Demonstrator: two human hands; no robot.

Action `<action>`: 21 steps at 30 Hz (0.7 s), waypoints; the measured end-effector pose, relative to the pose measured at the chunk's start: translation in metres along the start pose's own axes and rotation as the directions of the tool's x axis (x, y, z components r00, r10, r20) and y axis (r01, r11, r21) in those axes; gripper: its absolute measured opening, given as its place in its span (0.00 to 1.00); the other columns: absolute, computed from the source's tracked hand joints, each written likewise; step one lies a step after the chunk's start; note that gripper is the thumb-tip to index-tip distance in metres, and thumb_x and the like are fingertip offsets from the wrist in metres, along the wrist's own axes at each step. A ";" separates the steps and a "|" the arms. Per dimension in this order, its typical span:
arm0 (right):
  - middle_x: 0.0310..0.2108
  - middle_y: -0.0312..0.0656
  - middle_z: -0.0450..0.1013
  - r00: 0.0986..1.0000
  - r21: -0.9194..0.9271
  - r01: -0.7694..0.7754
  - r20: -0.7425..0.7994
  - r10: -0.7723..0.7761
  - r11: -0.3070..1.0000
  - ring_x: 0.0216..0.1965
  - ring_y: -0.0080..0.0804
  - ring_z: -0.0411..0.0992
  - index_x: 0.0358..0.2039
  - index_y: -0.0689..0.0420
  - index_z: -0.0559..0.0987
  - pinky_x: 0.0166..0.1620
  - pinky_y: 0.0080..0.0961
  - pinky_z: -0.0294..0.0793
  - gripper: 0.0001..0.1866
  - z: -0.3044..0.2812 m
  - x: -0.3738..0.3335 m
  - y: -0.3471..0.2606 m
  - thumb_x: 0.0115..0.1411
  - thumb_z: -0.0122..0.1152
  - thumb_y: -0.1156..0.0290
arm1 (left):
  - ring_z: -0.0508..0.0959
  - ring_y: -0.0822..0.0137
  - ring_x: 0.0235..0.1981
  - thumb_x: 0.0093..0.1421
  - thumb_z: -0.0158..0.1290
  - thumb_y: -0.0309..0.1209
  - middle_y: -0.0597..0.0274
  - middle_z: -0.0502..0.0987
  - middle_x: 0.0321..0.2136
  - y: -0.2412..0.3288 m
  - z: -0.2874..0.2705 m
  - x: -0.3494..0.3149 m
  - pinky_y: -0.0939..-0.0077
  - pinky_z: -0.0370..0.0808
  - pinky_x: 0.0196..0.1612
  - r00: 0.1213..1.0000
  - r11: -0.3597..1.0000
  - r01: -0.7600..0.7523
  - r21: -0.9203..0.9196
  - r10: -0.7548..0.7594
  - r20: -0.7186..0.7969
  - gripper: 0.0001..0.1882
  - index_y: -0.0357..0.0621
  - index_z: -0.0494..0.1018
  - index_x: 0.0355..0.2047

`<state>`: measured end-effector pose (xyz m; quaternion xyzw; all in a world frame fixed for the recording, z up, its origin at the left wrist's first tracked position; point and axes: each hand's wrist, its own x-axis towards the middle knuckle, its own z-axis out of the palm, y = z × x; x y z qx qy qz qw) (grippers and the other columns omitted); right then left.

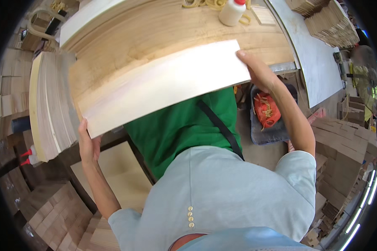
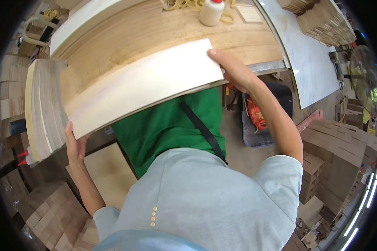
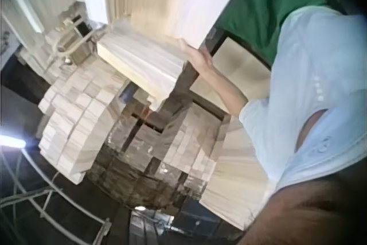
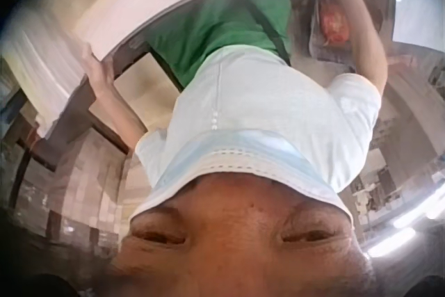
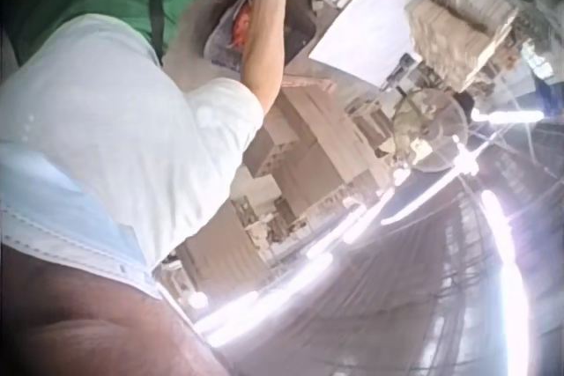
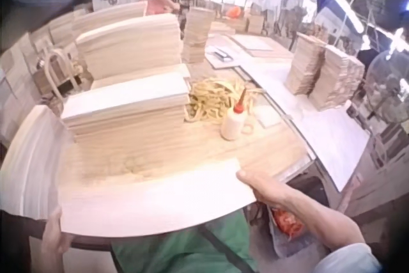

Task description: Applying glue to wooden panels and stacking them to assemble wooden components in a factory setting.

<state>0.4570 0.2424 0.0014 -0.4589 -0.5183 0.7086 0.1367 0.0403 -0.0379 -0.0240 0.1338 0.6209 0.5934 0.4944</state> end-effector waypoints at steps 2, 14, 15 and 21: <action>0.57 0.48 0.66 0.998 0.034 0.056 0.013 -0.057 0.998 0.59 0.36 0.63 0.61 0.64 0.63 0.60 0.36 0.62 0.37 0.000 -0.001 0.001 0.64 0.48 0.45 | 0.64 0.64 0.60 0.66 0.44 0.50 0.58 0.66 0.58 0.007 -0.002 0.005 0.65 0.61 0.61 0.999 1.000 -0.014 0.000 0.014 0.045 0.33 0.37 0.58 0.61; 0.70 0.44 0.41 0.859 -0.169 0.475 0.304 -0.413 0.864 0.71 0.36 0.40 0.71 0.51 0.40 0.70 0.33 0.40 0.61 -0.035 0.052 -0.012 0.35 0.61 0.75 | 0.57 0.61 0.65 0.33 0.64 0.28 0.60 0.52 0.66 0.032 0.024 0.066 0.66 0.57 0.65 0.876 0.834 -0.440 0.335 0.315 0.366 0.64 0.55 0.41 0.70; 0.70 0.46 0.41 0.882 -0.203 0.443 0.270 -0.385 0.873 0.71 0.37 0.40 0.71 0.50 0.38 0.70 0.33 0.42 0.62 -0.035 0.051 -0.011 0.35 0.60 0.75 | 0.53 0.61 0.67 0.33 0.70 0.34 0.59 0.50 0.67 0.024 0.024 0.067 0.65 0.55 0.66 0.874 0.847 -0.448 0.287 0.346 0.342 0.66 0.56 0.42 0.70; 0.70 0.48 0.41 0.892 -0.109 0.404 0.267 -0.364 0.908 0.71 0.36 0.39 0.70 0.53 0.40 0.70 0.30 0.38 0.64 -0.039 0.054 -0.007 0.32 0.65 0.67 | 0.52 0.59 0.68 0.38 0.70 0.37 0.60 0.47 0.68 0.022 0.026 0.071 0.63 0.55 0.66 0.835 0.906 -0.417 0.070 0.351 0.424 0.64 0.54 0.40 0.70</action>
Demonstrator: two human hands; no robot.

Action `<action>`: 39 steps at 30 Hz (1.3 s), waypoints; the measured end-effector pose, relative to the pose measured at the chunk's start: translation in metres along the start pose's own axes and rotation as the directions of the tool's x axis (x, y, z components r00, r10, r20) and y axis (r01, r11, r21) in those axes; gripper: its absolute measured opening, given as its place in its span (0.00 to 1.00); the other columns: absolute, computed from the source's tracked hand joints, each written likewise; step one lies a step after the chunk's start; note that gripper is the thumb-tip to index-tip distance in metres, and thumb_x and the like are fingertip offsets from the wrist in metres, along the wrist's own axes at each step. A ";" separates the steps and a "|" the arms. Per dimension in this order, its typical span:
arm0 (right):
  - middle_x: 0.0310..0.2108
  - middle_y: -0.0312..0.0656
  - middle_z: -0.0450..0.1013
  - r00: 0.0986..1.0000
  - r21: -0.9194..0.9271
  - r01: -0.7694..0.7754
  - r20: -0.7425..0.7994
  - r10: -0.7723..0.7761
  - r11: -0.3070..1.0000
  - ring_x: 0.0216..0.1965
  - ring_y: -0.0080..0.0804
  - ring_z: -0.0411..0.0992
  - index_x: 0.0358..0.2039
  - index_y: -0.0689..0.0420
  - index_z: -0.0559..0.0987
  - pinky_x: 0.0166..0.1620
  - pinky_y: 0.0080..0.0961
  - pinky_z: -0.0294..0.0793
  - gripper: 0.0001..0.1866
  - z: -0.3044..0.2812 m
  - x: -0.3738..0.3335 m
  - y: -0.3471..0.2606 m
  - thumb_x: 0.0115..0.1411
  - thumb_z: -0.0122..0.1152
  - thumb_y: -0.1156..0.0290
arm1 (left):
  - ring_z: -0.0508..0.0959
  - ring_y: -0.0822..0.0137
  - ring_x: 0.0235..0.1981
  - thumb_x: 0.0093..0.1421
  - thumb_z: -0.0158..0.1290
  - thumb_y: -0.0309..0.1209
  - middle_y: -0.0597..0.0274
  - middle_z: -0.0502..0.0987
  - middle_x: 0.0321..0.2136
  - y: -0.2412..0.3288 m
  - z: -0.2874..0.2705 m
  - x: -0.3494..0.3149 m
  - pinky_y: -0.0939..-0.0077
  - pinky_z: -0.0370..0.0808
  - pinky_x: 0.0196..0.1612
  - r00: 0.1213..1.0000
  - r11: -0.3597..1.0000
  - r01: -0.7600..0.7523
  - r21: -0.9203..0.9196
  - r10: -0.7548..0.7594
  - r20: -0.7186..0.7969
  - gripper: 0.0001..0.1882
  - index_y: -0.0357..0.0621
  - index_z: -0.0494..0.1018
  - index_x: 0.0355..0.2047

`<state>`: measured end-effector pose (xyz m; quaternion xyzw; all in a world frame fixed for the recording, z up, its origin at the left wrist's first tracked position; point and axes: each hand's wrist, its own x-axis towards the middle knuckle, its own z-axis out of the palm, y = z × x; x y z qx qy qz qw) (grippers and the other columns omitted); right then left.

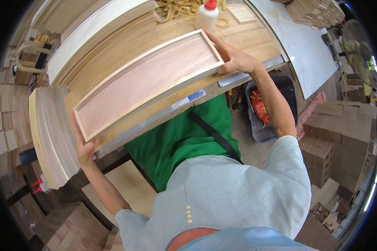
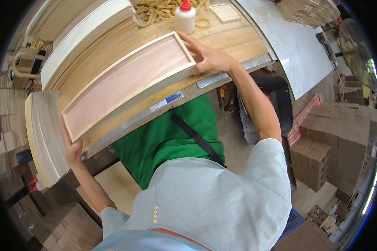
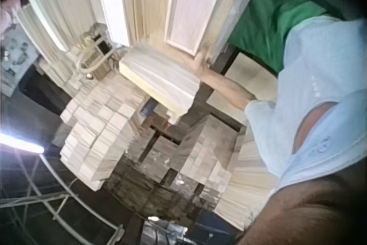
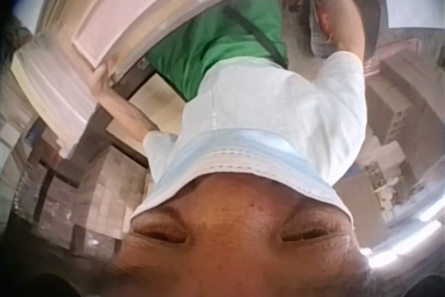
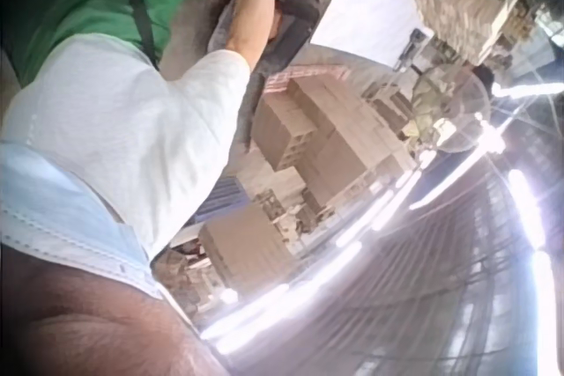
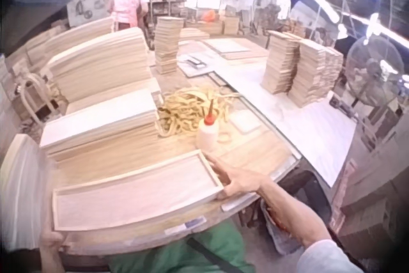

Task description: Applying glue to wooden panels and stacking them to assemble wooden components in a factory setting.

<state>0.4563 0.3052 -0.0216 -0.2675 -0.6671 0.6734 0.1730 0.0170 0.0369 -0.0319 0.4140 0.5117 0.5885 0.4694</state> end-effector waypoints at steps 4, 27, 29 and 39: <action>0.70 0.49 0.41 0.998 0.006 0.015 0.058 -0.015 1.000 0.70 0.37 0.39 0.70 0.54 0.37 0.70 0.31 0.39 0.64 0.000 0.003 0.001 0.34 0.64 0.69 | 0.50 0.59 0.69 0.41 0.63 0.29 0.59 0.47 0.68 -0.006 -0.001 -0.008 0.61 0.52 0.68 0.984 0.987 0.036 -0.157 -0.063 -0.169 0.59 0.52 0.39 0.70; 0.29 0.44 0.78 0.581 -0.579 -0.315 -0.745 -0.329 0.752 0.32 0.40 0.75 0.27 0.60 0.80 0.40 0.35 0.74 0.08 -0.103 0.044 0.029 0.55 0.54 0.71 | 0.53 0.55 0.67 0.63 0.51 0.37 0.47 0.54 0.66 0.012 -0.019 -0.042 0.58 0.48 0.68 0.931 0.977 -0.118 0.178 0.171 -0.323 0.37 0.36 0.49 0.67; 0.28 0.43 0.78 0.519 -0.457 -0.186 -0.797 -0.308 0.870 0.30 0.34 0.75 0.30 0.62 0.79 0.39 0.32 0.74 0.09 -0.103 0.020 0.010 0.57 0.54 0.70 | 0.59 0.55 0.63 0.64 0.49 0.32 0.48 0.60 0.61 0.018 -0.015 -0.054 0.59 0.54 0.65 0.856 0.924 -0.053 0.378 0.237 -0.459 0.29 0.34 0.56 0.63; 0.22 0.36 0.70 0.807 -0.042 0.194 -0.562 -0.183 0.980 0.19 0.19 0.68 0.42 0.67 0.72 0.22 0.17 0.67 0.13 0.003 -0.070 -0.070 0.65 0.53 0.68 | 0.75 0.62 0.42 0.54 0.52 0.15 0.52 0.76 0.40 0.037 0.171 -0.059 0.68 0.71 0.49 0.882 0.771 -0.369 0.519 0.466 -0.067 0.14 0.32 0.74 0.42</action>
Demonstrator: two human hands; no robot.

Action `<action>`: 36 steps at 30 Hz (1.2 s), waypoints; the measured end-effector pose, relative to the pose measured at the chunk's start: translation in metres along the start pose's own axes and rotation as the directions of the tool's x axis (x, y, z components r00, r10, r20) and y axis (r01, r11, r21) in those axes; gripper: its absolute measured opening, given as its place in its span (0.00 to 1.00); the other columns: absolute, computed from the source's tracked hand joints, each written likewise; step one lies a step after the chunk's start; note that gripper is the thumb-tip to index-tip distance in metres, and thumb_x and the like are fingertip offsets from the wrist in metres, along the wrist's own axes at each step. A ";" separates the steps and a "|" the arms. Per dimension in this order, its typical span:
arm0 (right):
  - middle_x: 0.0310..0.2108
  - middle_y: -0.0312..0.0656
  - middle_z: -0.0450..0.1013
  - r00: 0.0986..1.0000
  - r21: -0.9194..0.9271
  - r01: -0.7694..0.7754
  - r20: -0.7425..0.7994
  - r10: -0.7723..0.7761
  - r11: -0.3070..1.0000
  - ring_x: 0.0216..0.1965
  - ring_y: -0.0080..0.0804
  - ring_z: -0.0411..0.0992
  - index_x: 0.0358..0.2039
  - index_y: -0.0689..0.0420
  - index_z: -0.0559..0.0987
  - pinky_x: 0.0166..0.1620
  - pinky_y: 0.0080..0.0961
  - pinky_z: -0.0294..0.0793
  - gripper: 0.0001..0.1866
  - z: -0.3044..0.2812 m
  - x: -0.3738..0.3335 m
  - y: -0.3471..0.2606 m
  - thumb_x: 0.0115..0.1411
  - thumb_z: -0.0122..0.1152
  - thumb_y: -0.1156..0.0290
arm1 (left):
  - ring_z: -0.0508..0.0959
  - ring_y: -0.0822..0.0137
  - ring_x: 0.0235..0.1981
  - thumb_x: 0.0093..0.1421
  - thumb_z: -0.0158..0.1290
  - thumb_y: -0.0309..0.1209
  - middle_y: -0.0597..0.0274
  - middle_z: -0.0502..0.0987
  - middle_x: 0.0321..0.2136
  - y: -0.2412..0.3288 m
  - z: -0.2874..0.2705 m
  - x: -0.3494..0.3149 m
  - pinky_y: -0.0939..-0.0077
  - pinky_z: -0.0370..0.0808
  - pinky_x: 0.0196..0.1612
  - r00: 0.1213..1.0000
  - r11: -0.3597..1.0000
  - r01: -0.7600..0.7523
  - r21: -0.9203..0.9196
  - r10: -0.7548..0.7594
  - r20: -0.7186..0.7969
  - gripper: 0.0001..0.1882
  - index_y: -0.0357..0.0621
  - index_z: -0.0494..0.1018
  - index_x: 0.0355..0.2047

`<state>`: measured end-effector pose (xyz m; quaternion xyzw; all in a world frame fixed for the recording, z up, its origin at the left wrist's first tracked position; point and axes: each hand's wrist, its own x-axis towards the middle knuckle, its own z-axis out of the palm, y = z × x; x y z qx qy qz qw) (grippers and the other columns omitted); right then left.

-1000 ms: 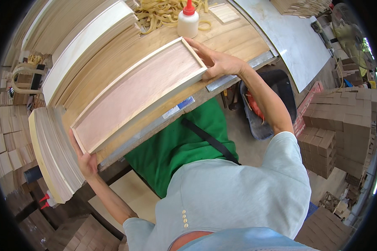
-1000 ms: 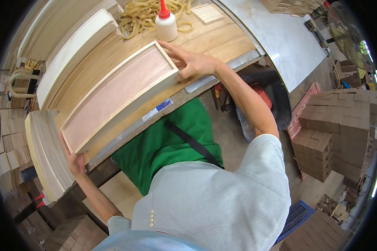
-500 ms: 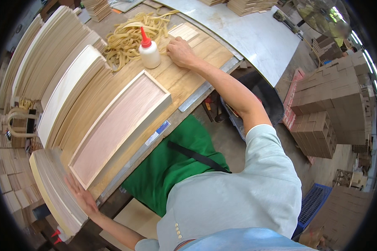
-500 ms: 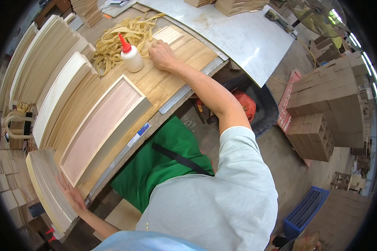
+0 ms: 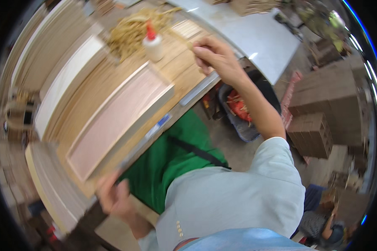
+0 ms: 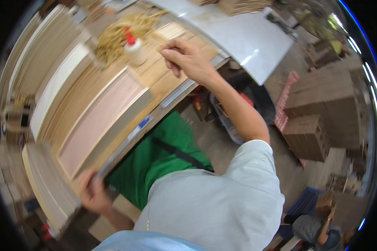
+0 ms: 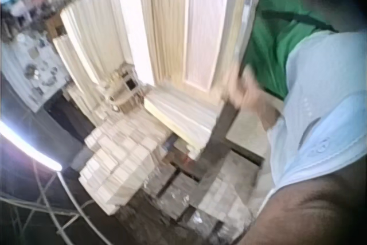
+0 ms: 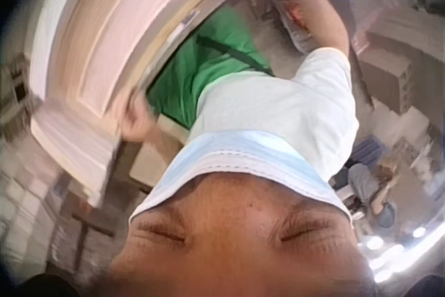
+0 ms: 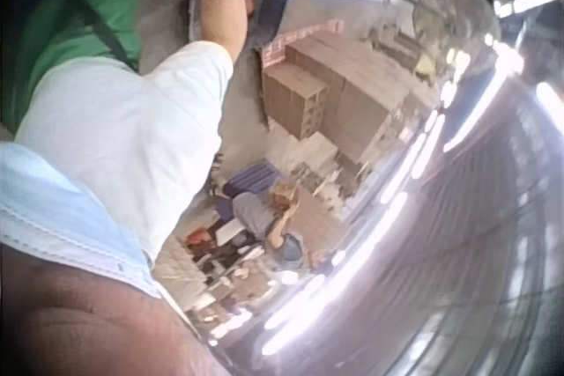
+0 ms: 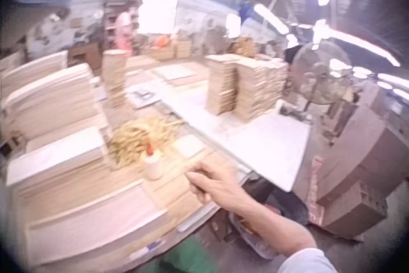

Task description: Applying glue to wooden panels and stacking them to assemble wooden components in a factory setting.

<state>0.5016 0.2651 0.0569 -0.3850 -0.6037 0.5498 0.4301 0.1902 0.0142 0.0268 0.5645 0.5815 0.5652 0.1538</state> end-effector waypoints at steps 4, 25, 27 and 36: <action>0.22 0.32 0.69 0.966 -0.088 -0.113 0.222 0.130 0.990 0.19 0.15 0.64 0.40 0.60 0.74 0.21 0.13 0.61 0.08 0.058 -0.040 -0.025 0.66 0.52 0.70 | 0.74 0.49 0.50 0.51 0.62 0.24 0.47 0.75 0.48 0.032 0.087 0.056 0.65 0.70 0.53 0.954 0.975 -0.219 0.021 0.210 0.213 0.28 0.35 0.69 0.54; 0.17 0.24 0.53 0.949 -0.527 -0.086 0.214 0.230 0.845 0.14 0.12 0.50 0.61 0.55 0.68 0.17 0.16 0.50 0.27 0.048 0.047 0.022 0.61 0.58 0.69 | 0.58 0.83 0.13 0.57 0.55 0.27 0.77 0.60 0.13 -0.064 -0.136 0.057 0.86 0.58 0.16 0.817 0.821 0.571 0.002 -0.569 0.098 0.31 0.36 0.60 0.61; 0.16 0.24 0.52 0.896 -0.497 -0.183 0.270 0.352 0.848 0.14 0.14 0.50 0.63 0.52 0.64 0.16 0.17 0.51 0.31 0.044 0.056 0.018 0.62 0.59 0.60 | 0.57 0.83 0.13 0.57 0.56 0.29 0.77 0.59 0.13 -0.070 -0.139 0.066 0.86 0.58 0.16 0.799 0.807 0.590 0.019 -0.587 0.128 0.33 0.37 0.60 0.62; 0.14 0.22 0.49 0.827 -0.421 -0.297 0.336 0.451 0.857 0.11 0.12 0.43 0.65 0.46 0.63 0.14 0.14 0.42 0.26 0.044 0.072 0.025 0.67 0.52 0.64 | 0.55 0.85 0.09 0.61 0.55 0.31 0.79 0.58 0.09 -0.090 -0.126 0.089 0.86 0.61 0.15 0.788 0.803 0.595 -0.026 -0.576 0.219 0.34 0.37 0.55 0.65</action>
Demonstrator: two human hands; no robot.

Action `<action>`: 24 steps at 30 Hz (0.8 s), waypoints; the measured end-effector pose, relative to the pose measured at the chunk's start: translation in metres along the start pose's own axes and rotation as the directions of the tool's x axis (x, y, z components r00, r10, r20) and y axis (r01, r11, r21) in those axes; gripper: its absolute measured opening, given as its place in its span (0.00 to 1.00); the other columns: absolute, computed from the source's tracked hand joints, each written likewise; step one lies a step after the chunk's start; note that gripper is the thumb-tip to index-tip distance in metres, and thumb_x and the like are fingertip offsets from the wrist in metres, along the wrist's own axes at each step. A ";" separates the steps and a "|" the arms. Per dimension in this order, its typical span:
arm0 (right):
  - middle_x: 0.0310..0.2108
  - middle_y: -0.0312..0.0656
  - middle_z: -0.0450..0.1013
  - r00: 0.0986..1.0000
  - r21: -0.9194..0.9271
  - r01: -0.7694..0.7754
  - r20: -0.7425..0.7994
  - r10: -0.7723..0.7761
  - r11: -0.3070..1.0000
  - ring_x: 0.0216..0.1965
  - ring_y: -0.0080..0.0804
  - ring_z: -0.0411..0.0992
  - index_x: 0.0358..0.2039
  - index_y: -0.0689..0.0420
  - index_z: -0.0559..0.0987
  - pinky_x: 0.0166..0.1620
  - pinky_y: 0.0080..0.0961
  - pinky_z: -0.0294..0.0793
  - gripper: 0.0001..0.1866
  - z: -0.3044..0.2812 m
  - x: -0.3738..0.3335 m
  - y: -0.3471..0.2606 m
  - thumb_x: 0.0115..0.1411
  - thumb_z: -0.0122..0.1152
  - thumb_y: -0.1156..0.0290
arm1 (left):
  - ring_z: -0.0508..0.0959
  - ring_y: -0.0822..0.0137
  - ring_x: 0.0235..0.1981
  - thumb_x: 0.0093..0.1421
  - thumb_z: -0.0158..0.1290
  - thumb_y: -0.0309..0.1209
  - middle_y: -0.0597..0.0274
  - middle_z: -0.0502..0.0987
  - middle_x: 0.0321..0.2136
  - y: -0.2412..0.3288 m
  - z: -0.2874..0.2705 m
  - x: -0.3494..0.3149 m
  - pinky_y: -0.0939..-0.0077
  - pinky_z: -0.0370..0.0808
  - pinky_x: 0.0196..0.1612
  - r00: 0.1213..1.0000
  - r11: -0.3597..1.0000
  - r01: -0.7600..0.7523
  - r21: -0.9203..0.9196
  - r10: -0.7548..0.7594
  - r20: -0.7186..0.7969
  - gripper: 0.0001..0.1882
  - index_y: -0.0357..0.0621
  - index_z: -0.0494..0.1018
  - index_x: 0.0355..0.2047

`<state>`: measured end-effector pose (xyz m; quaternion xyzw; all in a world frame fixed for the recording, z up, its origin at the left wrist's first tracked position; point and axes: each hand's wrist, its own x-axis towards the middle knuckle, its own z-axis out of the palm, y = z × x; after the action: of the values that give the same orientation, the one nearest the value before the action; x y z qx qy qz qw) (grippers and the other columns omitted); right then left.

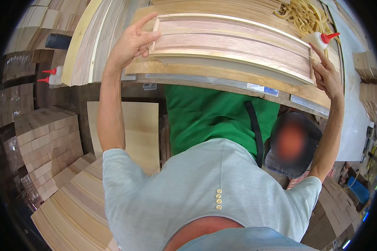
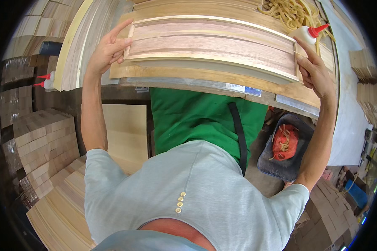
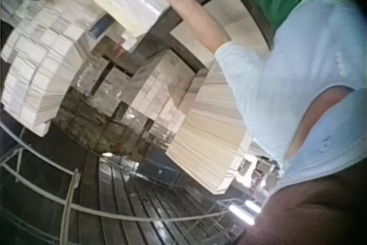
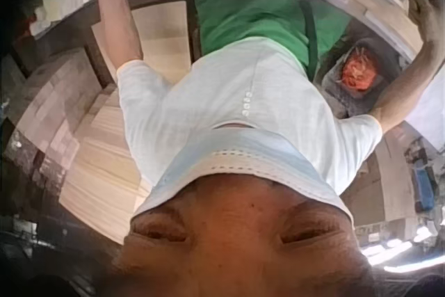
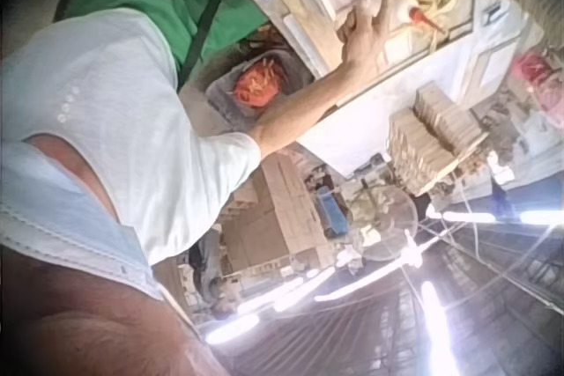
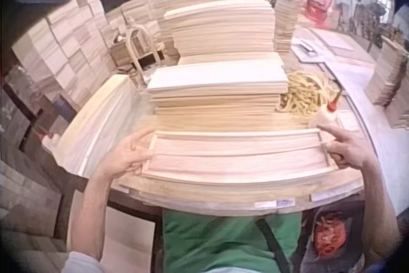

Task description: Applying glue to wooden panels and stacking them to assemble wooden components in a factory setting.

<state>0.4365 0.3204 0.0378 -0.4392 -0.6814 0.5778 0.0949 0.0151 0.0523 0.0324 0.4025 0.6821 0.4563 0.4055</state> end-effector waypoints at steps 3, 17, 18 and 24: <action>0.14 0.22 0.50 0.999 0.009 0.012 -0.032 -0.011 1.000 0.11 0.12 0.44 0.65 0.46 0.63 0.13 0.14 0.42 0.26 0.001 0.003 0.005 0.67 0.52 0.63 | 0.56 0.85 0.09 0.61 0.55 0.32 0.78 0.59 0.10 -0.002 0.001 0.004 0.86 0.62 0.14 1.000 1.000 -0.018 0.015 0.018 -0.003 0.35 0.34 0.55 0.64; 0.17 0.29 0.65 0.999 0.491 0.008 0.029 -0.025 0.871 0.10 0.09 0.53 0.35 0.58 0.75 0.11 0.08 0.50 0.06 -0.019 0.062 0.034 0.65 0.55 0.69 | 0.57 0.86 0.08 0.63 0.53 0.31 0.78 0.62 0.10 -0.037 -0.015 0.046 0.88 0.57 0.12 0.981 0.971 -0.041 -0.237 -0.005 -0.192 0.11 0.34 0.74 0.39; 0.17 0.29 0.65 0.999 0.489 0.013 0.021 -0.026 0.872 0.10 0.09 0.53 0.35 0.58 0.75 0.11 0.08 0.50 0.06 -0.020 0.066 0.039 0.65 0.55 0.69 | 0.57 0.85 0.08 0.63 0.53 0.31 0.78 0.63 0.10 -0.041 -0.019 0.050 0.88 0.57 0.13 0.994 0.937 -0.025 -0.348 -0.014 -0.111 0.10 0.35 0.75 0.37; 0.20 0.27 0.64 0.966 0.562 0.025 0.198 -0.164 0.827 0.12 0.10 0.55 0.48 0.66 0.72 0.12 0.11 0.56 0.15 -0.028 0.065 0.056 0.67 0.50 0.68 | 0.53 0.89 0.07 0.66 0.49 0.30 0.80 0.63 0.13 -0.059 -0.015 0.063 0.92 0.48 0.07 0.976 0.714 0.128 -0.689 -0.215 -0.042 0.07 0.41 0.73 0.38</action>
<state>0.4432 0.3831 -0.0265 -0.2856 -0.5117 0.7934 0.1645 -0.0309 0.0901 -0.0312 0.1326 0.5243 0.6581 0.5239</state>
